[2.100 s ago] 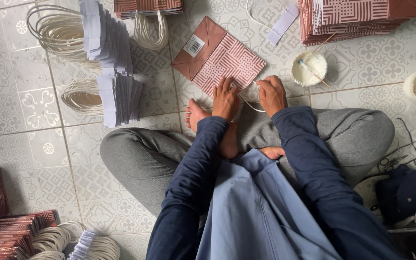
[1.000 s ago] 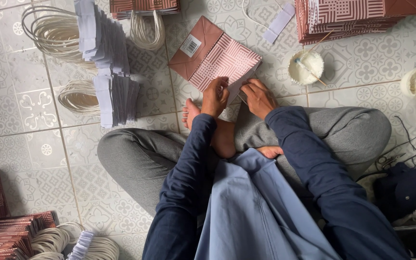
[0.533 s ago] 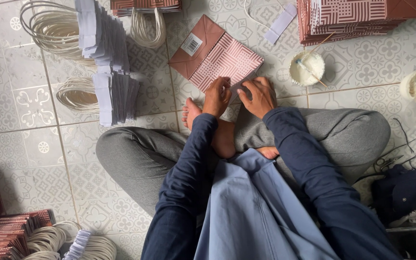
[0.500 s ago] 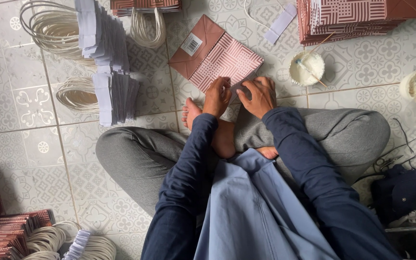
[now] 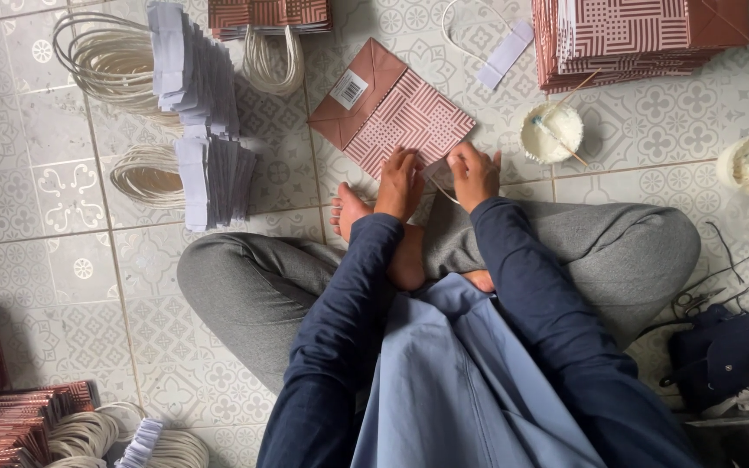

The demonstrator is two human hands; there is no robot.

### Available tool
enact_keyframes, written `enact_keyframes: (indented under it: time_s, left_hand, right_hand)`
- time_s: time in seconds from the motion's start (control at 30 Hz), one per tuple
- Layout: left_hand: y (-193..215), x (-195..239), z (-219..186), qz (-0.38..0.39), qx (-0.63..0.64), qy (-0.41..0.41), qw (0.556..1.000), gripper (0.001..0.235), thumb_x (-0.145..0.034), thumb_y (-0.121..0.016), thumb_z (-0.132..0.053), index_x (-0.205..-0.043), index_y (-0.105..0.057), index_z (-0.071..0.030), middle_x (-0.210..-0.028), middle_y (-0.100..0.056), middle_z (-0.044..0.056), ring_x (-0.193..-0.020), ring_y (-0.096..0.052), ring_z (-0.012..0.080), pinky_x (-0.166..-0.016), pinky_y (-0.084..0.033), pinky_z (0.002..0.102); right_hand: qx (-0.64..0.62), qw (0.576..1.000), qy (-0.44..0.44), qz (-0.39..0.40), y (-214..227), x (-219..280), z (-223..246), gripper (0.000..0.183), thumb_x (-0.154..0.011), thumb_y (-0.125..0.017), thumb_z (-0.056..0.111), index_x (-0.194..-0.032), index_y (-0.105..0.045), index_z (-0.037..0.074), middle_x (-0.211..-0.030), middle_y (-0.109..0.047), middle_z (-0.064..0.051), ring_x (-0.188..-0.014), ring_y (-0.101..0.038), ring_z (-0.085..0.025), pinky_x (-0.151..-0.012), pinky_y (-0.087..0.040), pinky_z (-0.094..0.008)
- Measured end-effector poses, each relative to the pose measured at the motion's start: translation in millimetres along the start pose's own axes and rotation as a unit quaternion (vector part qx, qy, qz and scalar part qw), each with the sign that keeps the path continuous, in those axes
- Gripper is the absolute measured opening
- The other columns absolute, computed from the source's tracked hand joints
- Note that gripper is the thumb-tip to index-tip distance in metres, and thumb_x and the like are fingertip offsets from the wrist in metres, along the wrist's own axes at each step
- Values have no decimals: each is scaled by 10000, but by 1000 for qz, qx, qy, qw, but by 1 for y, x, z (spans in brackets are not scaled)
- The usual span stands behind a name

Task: The person sits on the floor and assembles patterned paper bags by applying glue to white paper tabs and attaching them to the bag handles. They press the tabs to secure them and then place the finished bags into a stack.

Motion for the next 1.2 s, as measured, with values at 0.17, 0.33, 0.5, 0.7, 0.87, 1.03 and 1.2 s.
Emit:
enact_keyframes:
  time_s: [0.17, 0.33, 0.5, 0.7, 0.87, 1.03, 1.2]
  left_hand:
    - [0, 10, -19, 38, -126, -8, 991, 346, -858, -664, -149, -1193, -627, -226, -1389, -538, 91, -1407, -442, 441, -1066, -407, 733]
    - [5, 19, -43, 45, -267, -34, 962, 367, -916, -628, -174, -1274, -689, -226, -1492, -476, 78, -1441, -405, 425, -1080, -419, 693]
    - [-16, 26, -17, 115, -306, -45, 944, 485, -918, -579, -312, -1401, -621, -285, -1660, -327, -50, -1536, -260, 386, -1151, -308, 696]
    - [-37, 58, -10, 151, -314, -24, 937, 873, -898, -680, -428, -1630, -278, -171, -1725, -145, 78, -1567, -184, 402, -1185, -398, 537]
    - [-62, 80, 3, 139, -321, -22, 936, 894, -888, -673, -468, -1596, -308, -65, -1707, -155, 183, -1547, -207, 449, -1183, -333, 566]
    - [-64, 74, -1, 124, -337, -21, 933, 803, -940, -583, -445, -1584, -325, -40, -1700, -167, 216, -1540, -216, 474, -1177, -290, 575]
    - [-69, 78, -1, 118, -292, -8, 949, 745, -944, -536, -397, -1567, -357, -29, -1699, -163, 216, -1535, -227, 482, -1174, -312, 592]
  right_hand:
    - [-287, 941, -159, 89, 46, -5, 19, 109, -1043, -482, 289, -1068, -572, 233, -1050, -778, -65, -1190, -674, -233, -1125, -433, -417]
    - [-169, 979, -113, 26, 53, -10, 2, 295, -1105, -438, 432, -1007, -674, 284, -984, -779, 26, -1098, -714, -210, -1028, -495, -398]
    - [50, 972, 213, 82, 12, 0, 63, 537, -1164, -378, 418, -1579, -462, 88, -1614, -445, -195, -1519, -335, -375, -1201, -78, -678]
    - [128, 974, 104, 154, 3, -12, 63, 641, -1167, -220, 465, -1669, -214, 66, -1745, -151, -158, -1594, -66, -390, -1223, 73, -692]
    - [185, 964, 101, 159, -10, -17, 60, 701, -1136, -181, 556, -1686, -55, 141, -1756, 26, -76, -1601, 68, -316, -1239, 115, -678]
    - [182, 962, 98, 179, -6, -13, 63, 736, -1125, -175, 595, -1687, -45, 138, -1754, 50, -100, -1597, 108, -327, -1227, 156, -684]
    - [185, 931, 116, 292, -4, 13, 64, 641, -1082, -116, 665, -1658, -128, 385, -1748, 41, 107, -1599, 105, -296, -1210, 145, -723]
Point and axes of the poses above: each hand's wrist, its own x-axis away from the middle knuckle, its own y-axis out of the back of the hand, z = x × y, the point moved 6 cm from there along -x, towards the middle knuckle
